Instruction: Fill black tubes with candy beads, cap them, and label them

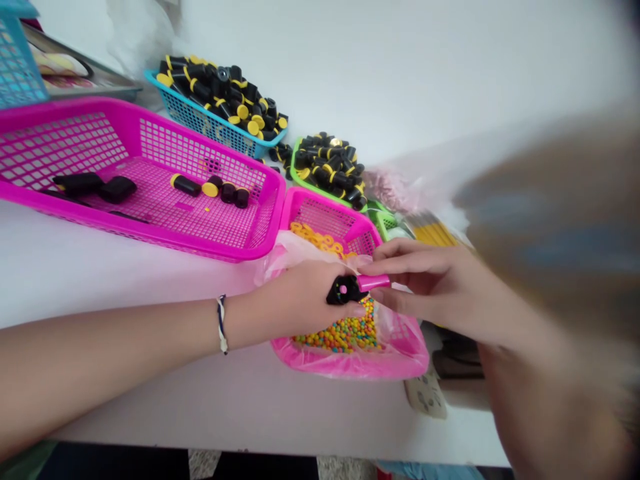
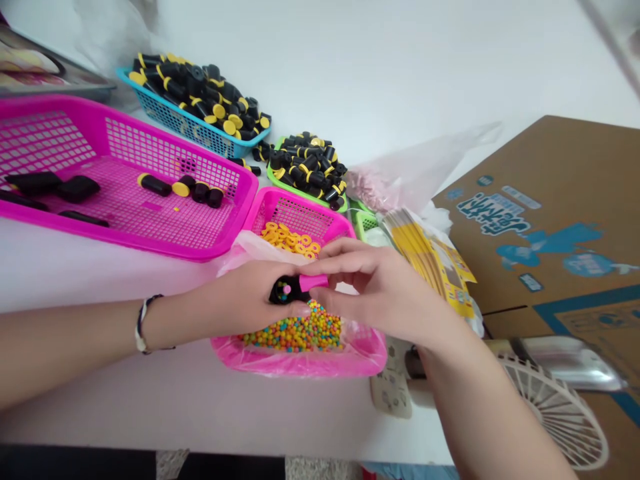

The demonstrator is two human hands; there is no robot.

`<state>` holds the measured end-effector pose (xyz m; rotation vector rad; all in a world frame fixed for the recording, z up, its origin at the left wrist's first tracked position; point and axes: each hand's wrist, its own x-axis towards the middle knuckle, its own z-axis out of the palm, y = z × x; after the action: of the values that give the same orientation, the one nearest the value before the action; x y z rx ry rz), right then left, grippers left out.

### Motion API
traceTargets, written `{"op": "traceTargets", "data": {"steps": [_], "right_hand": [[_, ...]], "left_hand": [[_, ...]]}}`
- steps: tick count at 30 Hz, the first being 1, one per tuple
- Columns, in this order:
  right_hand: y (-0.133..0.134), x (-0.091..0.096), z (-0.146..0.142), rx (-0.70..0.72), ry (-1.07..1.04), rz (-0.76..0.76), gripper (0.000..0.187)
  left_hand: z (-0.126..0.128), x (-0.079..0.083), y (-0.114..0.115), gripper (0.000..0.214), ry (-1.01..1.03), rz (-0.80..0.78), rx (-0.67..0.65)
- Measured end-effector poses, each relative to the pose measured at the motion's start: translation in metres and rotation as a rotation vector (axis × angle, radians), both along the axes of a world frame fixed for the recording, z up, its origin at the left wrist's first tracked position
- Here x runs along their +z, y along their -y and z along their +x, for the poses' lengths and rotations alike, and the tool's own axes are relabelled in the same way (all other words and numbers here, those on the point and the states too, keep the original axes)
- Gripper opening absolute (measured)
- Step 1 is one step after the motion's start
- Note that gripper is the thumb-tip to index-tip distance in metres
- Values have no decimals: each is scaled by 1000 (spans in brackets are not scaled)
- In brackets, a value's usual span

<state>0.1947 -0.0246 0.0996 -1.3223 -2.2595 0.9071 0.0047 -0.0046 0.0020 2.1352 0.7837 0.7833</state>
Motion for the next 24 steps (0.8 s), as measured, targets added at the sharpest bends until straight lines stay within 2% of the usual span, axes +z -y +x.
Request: {"op": "traceTargets", "data": {"steps": [5,8,11,13,15,18,21,24], "right_hand": [[3,20,26,107,207,67,28],[-18,17,30,54,380,93,25],[-63,-10,16,-98,482,114,21],[-98,-37,2,-110,528,85,17],[-126,-65,-11,-95,567,43,20],[-149,-97,-22,-84,591,0,24],[-155,-106,-24,-100,573,14,24],[-150,-91,-20,-146,518,69,24]], "left_hand": [[-3,0,3,25,-35,12,-69],[-5,-1,6,21,-99,65,-138],[-5,-1,7,19,-113,104,-169],[-4,1,8,19,-124,99,-163],[-3,4,8,19,-147,91,-157],[-3,7,9,15,-178,100,-163],[-4,7,10,14,-175,93,-169],[-4,7,10,17,-112,45,-130]]}}
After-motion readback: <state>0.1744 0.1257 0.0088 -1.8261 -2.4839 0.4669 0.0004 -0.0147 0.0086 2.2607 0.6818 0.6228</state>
